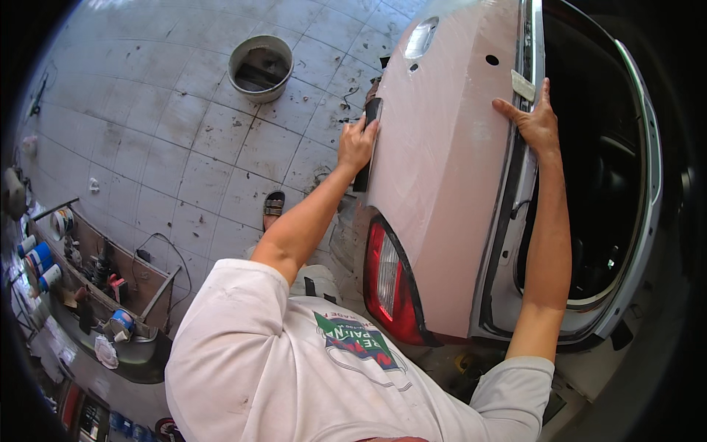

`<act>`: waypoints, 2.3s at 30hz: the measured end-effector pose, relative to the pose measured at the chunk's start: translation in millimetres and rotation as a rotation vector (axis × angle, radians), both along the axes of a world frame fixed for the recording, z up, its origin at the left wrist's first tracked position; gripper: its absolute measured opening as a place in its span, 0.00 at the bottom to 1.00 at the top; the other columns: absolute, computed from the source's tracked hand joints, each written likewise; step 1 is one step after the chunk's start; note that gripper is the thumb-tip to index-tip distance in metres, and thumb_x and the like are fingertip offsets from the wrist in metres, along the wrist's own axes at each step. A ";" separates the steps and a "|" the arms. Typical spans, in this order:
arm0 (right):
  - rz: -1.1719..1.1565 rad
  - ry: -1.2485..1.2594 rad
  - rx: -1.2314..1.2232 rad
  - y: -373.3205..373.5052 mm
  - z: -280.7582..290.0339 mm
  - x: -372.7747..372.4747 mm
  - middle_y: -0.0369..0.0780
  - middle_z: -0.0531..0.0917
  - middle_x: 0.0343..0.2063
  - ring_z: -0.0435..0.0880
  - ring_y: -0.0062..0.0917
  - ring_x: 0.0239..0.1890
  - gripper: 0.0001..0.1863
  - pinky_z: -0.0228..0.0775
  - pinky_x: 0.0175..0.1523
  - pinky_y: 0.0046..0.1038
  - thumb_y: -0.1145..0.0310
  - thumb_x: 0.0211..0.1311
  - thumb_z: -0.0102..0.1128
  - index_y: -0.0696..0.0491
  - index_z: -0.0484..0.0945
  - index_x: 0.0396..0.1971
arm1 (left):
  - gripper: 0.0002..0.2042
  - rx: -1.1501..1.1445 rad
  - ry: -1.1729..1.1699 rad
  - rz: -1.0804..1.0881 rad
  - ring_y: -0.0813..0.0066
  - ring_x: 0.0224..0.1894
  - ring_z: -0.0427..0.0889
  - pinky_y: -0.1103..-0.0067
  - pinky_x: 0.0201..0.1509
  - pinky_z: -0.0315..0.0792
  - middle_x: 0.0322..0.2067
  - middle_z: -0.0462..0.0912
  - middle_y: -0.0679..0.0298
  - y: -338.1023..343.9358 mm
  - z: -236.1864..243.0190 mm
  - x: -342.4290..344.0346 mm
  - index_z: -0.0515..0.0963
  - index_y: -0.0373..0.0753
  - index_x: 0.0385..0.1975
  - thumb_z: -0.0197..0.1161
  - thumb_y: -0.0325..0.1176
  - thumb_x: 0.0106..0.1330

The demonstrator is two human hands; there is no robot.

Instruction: The person sands the surface of a car door with a sanding block, moving it back and forth across the panel. The person briefly dips the sanding block into a bucket of water and continues sanding the door surface.

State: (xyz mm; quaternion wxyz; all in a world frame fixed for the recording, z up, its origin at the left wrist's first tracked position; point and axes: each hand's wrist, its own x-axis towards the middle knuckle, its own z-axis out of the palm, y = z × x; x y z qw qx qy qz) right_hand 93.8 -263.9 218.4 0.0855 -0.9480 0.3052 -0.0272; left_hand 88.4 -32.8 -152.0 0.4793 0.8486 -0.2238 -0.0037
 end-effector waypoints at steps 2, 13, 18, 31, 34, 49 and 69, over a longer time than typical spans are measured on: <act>-0.018 -0.006 -0.004 -5.3 -2.1 -5.9 0.61 0.79 0.59 0.86 0.43 0.57 0.79 0.77 0.65 0.39 0.30 0.32 0.82 0.56 0.46 0.79 | 0.30 -0.078 0.450 0.191 0.43 0.54 0.75 0.61 0.59 0.70 0.45 0.81 0.41 -10.0 38.0 -8.6 0.77 0.29 0.61 0.61 0.52 0.72; -0.072 -0.117 0.126 3.6 -20.8 -32.4 0.58 0.81 0.56 0.85 0.43 0.58 0.67 0.77 0.65 0.38 0.31 0.35 0.82 0.61 0.63 0.70 | 0.26 -0.162 0.335 0.019 0.39 0.54 0.76 0.60 0.62 0.70 0.54 0.80 0.35 37.9 56.2 -36.2 0.77 0.31 0.61 0.54 0.49 0.77; -0.223 -0.055 0.242 9.8 -5.3 -78.5 0.53 0.88 0.45 0.90 0.39 0.49 0.47 0.81 0.58 0.34 0.34 0.37 0.83 0.59 0.85 0.48 | 0.31 -0.092 0.309 0.061 0.40 0.54 0.76 0.61 0.61 0.70 0.50 0.79 0.36 25.8 144.2 -108.2 0.75 0.26 0.62 0.56 0.52 0.75; -0.117 -0.165 0.188 7.1 -14.8 -64.3 0.52 0.88 0.47 0.90 0.40 0.50 0.48 0.80 0.60 0.35 0.33 0.33 0.84 0.55 0.86 0.50 | 0.25 -0.181 0.018 0.134 0.36 0.48 0.80 0.60 0.57 0.71 0.47 0.84 0.37 25.8 112.2 -96.2 0.80 0.27 0.54 0.54 0.48 0.77; -0.144 -0.151 0.220 -2.6 -30.9 -82.1 0.54 0.88 0.47 0.89 0.42 0.52 0.51 0.79 0.61 0.37 0.31 0.32 0.83 0.57 0.85 0.50 | 0.33 -0.248 0.272 0.071 0.50 0.56 0.72 0.64 0.64 0.65 0.49 0.74 0.44 45.5 201.0 -192.4 0.70 0.26 0.68 0.56 0.51 0.76; -0.141 -0.133 0.214 -0.2 -16.6 -77.6 0.51 0.89 0.45 0.92 0.36 0.46 0.44 0.81 0.57 0.30 0.35 0.36 0.84 0.57 0.87 0.47 | 0.33 -0.286 0.226 -0.004 0.52 0.53 0.74 0.69 0.62 0.67 0.48 0.75 0.46 58.7 199.5 -191.7 0.70 0.24 0.67 0.55 0.51 0.77; -0.207 -0.011 0.414 9.8 12.6 -71.4 0.53 0.89 0.31 0.92 0.34 0.33 0.37 0.84 0.43 0.30 0.43 0.40 0.87 0.66 0.86 0.30 | 0.33 -0.180 0.442 0.149 0.42 0.53 0.75 0.61 0.65 0.67 0.48 0.79 0.42 7.4 94.3 -55.6 0.74 0.29 0.64 0.59 0.54 0.73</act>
